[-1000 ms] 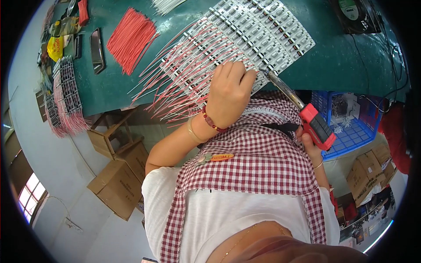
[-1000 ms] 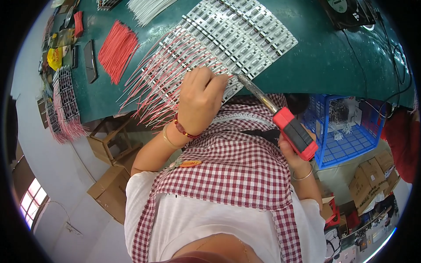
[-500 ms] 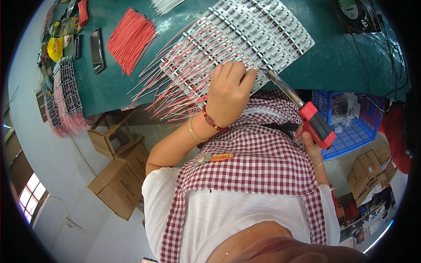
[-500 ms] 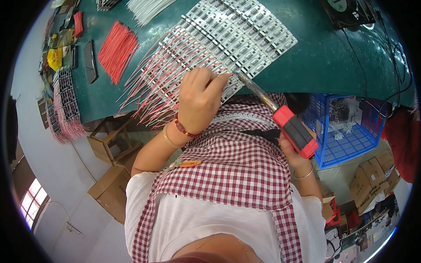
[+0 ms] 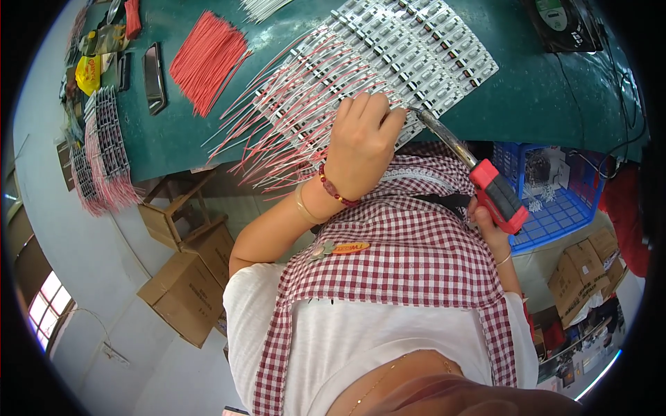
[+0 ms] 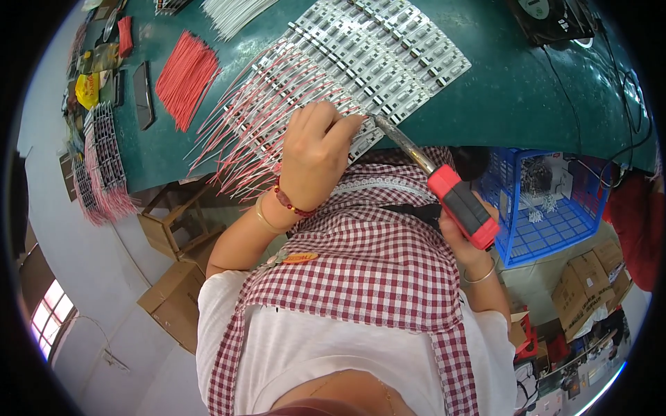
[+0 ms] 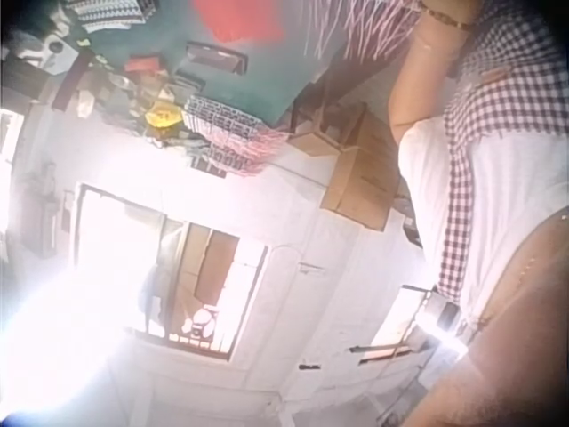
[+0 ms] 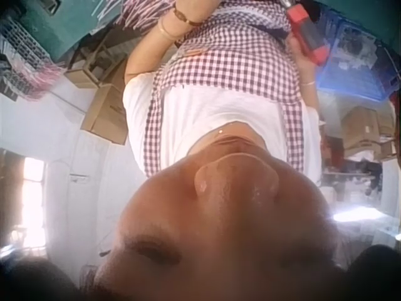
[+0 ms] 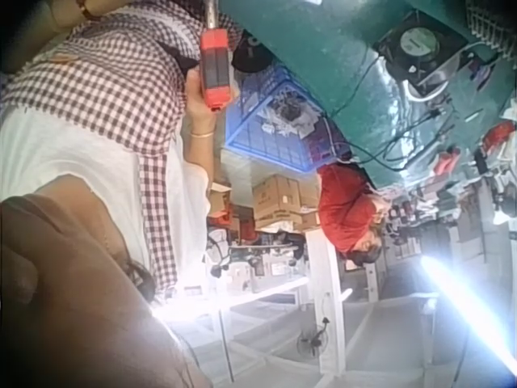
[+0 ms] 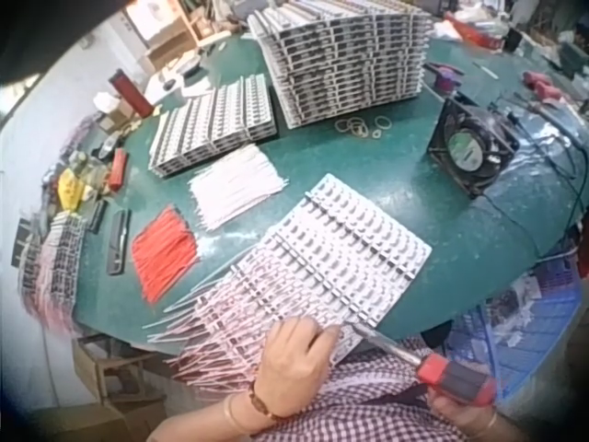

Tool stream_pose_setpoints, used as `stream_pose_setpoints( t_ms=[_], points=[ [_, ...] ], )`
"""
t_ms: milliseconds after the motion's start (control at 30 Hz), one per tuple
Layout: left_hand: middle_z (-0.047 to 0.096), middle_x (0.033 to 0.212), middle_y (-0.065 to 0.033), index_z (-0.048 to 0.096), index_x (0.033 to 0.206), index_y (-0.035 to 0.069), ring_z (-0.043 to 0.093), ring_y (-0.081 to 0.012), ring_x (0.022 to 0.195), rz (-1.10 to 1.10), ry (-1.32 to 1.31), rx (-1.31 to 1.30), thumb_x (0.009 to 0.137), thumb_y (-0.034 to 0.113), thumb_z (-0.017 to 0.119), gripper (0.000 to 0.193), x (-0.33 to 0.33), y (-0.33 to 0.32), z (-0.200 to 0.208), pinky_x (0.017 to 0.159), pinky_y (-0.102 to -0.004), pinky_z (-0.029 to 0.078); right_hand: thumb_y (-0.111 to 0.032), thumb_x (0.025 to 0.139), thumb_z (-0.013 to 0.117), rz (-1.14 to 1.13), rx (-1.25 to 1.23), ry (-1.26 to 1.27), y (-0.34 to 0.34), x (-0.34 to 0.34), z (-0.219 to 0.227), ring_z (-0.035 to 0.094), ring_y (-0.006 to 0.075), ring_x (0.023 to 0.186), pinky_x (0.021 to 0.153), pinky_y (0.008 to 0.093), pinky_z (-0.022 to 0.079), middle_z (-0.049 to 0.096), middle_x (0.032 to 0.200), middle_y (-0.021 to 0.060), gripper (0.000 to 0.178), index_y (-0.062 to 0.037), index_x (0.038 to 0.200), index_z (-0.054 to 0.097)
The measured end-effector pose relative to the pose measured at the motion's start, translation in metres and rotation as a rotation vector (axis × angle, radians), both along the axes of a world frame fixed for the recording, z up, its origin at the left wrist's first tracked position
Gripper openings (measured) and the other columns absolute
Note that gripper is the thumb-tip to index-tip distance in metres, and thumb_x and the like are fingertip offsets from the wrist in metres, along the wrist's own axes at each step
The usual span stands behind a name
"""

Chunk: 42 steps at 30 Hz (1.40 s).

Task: The person solders red wires and white wires onto individual electronic component strips using a soldering iron.

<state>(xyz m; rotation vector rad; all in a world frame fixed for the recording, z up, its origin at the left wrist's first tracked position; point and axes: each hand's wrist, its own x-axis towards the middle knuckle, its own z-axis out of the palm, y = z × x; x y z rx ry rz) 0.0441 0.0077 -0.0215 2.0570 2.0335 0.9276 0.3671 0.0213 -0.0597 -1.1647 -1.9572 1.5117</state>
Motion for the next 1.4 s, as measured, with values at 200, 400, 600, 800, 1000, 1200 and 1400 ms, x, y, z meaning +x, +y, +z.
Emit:
stream_pose_setpoints(
  t_ms=[200,400,600,800,1000,1200,1400],
  points=[
    [0.047,0.075,-0.0062,0.069,0.088,0.008,0.051,-0.024,0.072,0.004,-0.009,-0.031,0.075,-0.002,0.067,0.016,-0.001,0.002,0.002,0.066,-0.0364,0.039,-0.021,0.083,0.07,-0.095,0.055,0.01,0.001,-0.011,0.012,0.064,0.023,0.066,0.061,0.0325,0.05,0.067,0.078,0.0097,0.022,-0.0008,0.092,0.069],
    [0.049,0.076,-0.0052,0.068,0.086,0.008,0.051,-0.0237,0.074,0.013,0.01,-0.04,0.076,0.0,0.068,0.013,-0.001,0.001,0.0,0.066,-0.0363,0.039,-0.024,0.085,0.071,-0.135,-0.122,0.109,0.003,-0.017,0.022,0.062,0.0167,0.061,0.056,0.0287,0.048,0.065,0.071,0.007,0.025,0.0004,0.087,0.068],
    [0.05,0.078,-0.0042,0.066,0.087,0.008,0.051,-0.0231,0.075,0.024,0.049,-0.019,0.076,0.003,0.072,0.013,0.0,0.001,-0.002,0.066,-0.0361,0.038,-0.025,0.085,0.071,-0.171,-0.187,0.167,0.003,-0.02,0.026,0.06,0.0158,0.059,0.055,0.0276,0.047,0.063,0.069,0.0064,0.026,0.0003,0.085,0.067],
    [0.051,0.079,-0.0047,0.063,0.083,0.007,0.051,-0.0232,0.075,0.049,0.031,-0.02,0.076,0.005,0.073,0.012,0.009,0.0,-0.001,0.066,-0.0365,0.037,-0.026,0.085,0.072,-0.18,-0.189,0.184,-0.003,-0.016,0.019,0.06,0.0163,0.061,0.056,0.0278,0.047,0.063,0.07,0.0066,0.026,-0.0006,0.086,0.067],
    [0.05,0.077,-0.0057,0.059,0.077,0.007,0.052,-0.0238,0.076,0.127,0.095,-0.029,0.075,0.006,0.072,0.014,0.014,0.004,-0.002,0.066,-0.037,0.037,-0.027,0.084,0.071,-0.141,-0.17,0.135,-0.002,-0.018,0.019,0.06,0.0189,0.064,0.06,0.0314,0.046,0.063,0.072,0.0063,0.025,-0.0025,0.086,0.067],
    [0.049,0.076,-0.0065,0.057,0.075,0.007,0.053,-0.0244,0.076,0.119,0.094,-0.067,0.076,0.007,0.071,0.014,0.016,0.007,0.001,0.068,-0.0381,0.038,-0.026,0.086,0.069,-0.052,0.011,0.013,-0.008,0.006,-0.009,0.06,0.0202,0.062,0.058,0.0309,0.046,0.063,0.072,0.0064,0.024,-0.0022,0.086,0.067],
    [0.05,0.077,-0.0068,0.057,0.075,0.007,0.053,-0.0245,0.076,0.124,0.102,-0.1,0.077,0.007,0.07,0.013,0.014,0.008,0.002,0.069,-0.0384,0.038,-0.028,0.085,0.071,-0.151,-0.063,0.127,-0.006,-0.007,0.006,0.06,0.019,0.061,0.057,0.03,0.046,0.063,0.072,0.0073,0.028,-0.0003,0.087,0.066]
  ],
)
